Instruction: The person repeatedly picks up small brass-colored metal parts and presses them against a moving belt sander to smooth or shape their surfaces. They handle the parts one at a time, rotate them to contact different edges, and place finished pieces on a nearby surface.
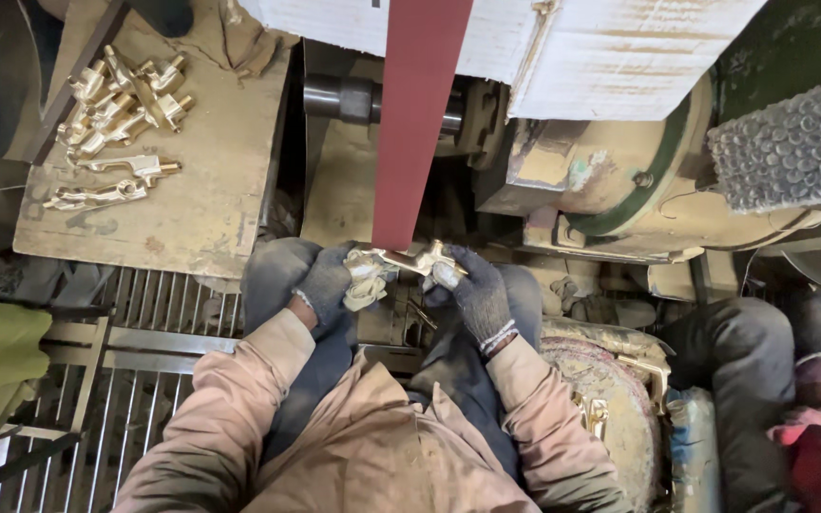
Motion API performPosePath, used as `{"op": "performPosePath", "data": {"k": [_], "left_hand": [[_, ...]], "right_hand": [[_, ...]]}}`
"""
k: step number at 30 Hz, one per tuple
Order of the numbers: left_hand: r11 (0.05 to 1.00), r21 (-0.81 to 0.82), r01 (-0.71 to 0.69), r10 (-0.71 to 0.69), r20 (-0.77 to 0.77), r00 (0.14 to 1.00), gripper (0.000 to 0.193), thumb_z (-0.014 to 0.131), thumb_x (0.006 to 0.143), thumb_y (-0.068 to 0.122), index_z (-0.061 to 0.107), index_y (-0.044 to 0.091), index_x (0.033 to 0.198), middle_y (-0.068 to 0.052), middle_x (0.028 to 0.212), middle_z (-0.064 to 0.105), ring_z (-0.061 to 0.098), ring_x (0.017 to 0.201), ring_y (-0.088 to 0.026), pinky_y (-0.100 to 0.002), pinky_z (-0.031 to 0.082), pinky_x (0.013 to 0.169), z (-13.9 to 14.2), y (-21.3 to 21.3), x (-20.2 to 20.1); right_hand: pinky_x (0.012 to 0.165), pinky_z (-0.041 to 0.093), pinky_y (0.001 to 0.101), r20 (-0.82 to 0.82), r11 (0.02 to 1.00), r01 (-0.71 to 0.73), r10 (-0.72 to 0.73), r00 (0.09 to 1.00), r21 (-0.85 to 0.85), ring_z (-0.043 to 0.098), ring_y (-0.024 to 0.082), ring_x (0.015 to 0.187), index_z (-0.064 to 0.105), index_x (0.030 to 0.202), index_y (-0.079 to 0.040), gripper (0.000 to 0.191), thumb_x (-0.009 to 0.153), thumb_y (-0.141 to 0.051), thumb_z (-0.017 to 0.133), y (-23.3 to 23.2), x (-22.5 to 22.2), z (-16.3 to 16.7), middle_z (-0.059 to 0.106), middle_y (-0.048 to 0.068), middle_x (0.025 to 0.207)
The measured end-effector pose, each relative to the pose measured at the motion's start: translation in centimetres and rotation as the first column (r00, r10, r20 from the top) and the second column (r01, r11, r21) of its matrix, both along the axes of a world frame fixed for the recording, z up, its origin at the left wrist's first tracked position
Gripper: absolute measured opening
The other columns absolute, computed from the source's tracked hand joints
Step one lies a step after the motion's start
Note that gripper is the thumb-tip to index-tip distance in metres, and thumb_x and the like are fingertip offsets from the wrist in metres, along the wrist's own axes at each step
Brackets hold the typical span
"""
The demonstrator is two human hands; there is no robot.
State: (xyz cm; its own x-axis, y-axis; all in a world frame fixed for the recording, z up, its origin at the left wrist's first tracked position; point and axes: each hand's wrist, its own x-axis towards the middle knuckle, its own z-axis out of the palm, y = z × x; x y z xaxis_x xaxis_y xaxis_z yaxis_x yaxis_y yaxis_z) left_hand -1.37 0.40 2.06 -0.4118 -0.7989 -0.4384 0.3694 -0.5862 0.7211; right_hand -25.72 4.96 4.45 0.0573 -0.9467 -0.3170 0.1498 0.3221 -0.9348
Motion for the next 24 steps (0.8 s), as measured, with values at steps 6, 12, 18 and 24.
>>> {"op": "performPosePath", "data": {"k": [6, 12, 18, 24], "left_hand": [[0.965, -0.249, 0.084, -0.069, 0.069, 0.995, 0.030, 0.066, 0.093, 0.009, 0.065, -0.003, 0.121, -0.013, 0.102, 0.075, 0.073, 0.084, -0.016, -0.029, 0.062, 0.070, 1.9, 2.2, 2.7], [0.962, -0.269, 0.039, 0.014, 0.193, 0.981, 0.031, 0.066, 0.092, 0.007, 0.066, -0.003, 0.122, -0.013, 0.102, 0.075, 0.073, 0.082, -0.017, -0.031, 0.063, 0.067, 1.5, 1.9, 2.8], [0.999, -0.009, -0.051, 0.051, 0.052, 0.997, 0.029, 0.062, 0.092, 0.003, 0.065, -0.002, 0.121, -0.014, 0.097, 0.074, 0.074, 0.075, -0.022, -0.038, 0.063, 0.057, -0.1, 0.9, 2.3], [0.998, 0.049, -0.048, 0.048, 0.009, 0.999, 0.029, 0.062, 0.092, 0.006, 0.065, -0.002, 0.119, -0.014, 0.097, 0.074, 0.074, 0.076, -0.022, -0.037, 0.063, 0.059, 0.1, 1.2, 2.3]], "right_hand": [[0.083, 0.058, 0.0280, -0.463, 0.922, -0.194, 0.019, 0.886, -0.335, 0.071, 0.015, 0.095, 0.065, 0.123, 0.006, 0.038, 0.089, -0.006, 0.076, 0.1, -0.5, 0.7, 0.075, 0.009, 0.108], [0.080, 0.060, 0.0277, -0.192, 0.968, -0.196, 0.165, 0.968, -0.154, 0.069, 0.012, 0.090, 0.064, 0.128, 0.003, 0.039, 0.090, -0.001, 0.072, -2.6, 0.0, 1.4, 0.074, 0.008, 0.110], [0.072, 0.062, 0.0283, 0.028, 0.989, -0.151, 0.151, 0.988, -0.004, 0.072, 0.014, 0.084, 0.064, 0.126, 0.004, 0.033, 0.094, -0.002, 0.067, -3.8, 0.6, 0.8, 0.074, 0.009, 0.103], [0.066, 0.061, 0.0273, 0.005, 0.987, -0.140, 0.140, 0.990, 0.085, 0.071, 0.015, 0.073, 0.065, 0.126, 0.005, 0.036, 0.093, -0.006, 0.067, -3.5, 0.2, 0.3, 0.075, 0.010, 0.094]]}}
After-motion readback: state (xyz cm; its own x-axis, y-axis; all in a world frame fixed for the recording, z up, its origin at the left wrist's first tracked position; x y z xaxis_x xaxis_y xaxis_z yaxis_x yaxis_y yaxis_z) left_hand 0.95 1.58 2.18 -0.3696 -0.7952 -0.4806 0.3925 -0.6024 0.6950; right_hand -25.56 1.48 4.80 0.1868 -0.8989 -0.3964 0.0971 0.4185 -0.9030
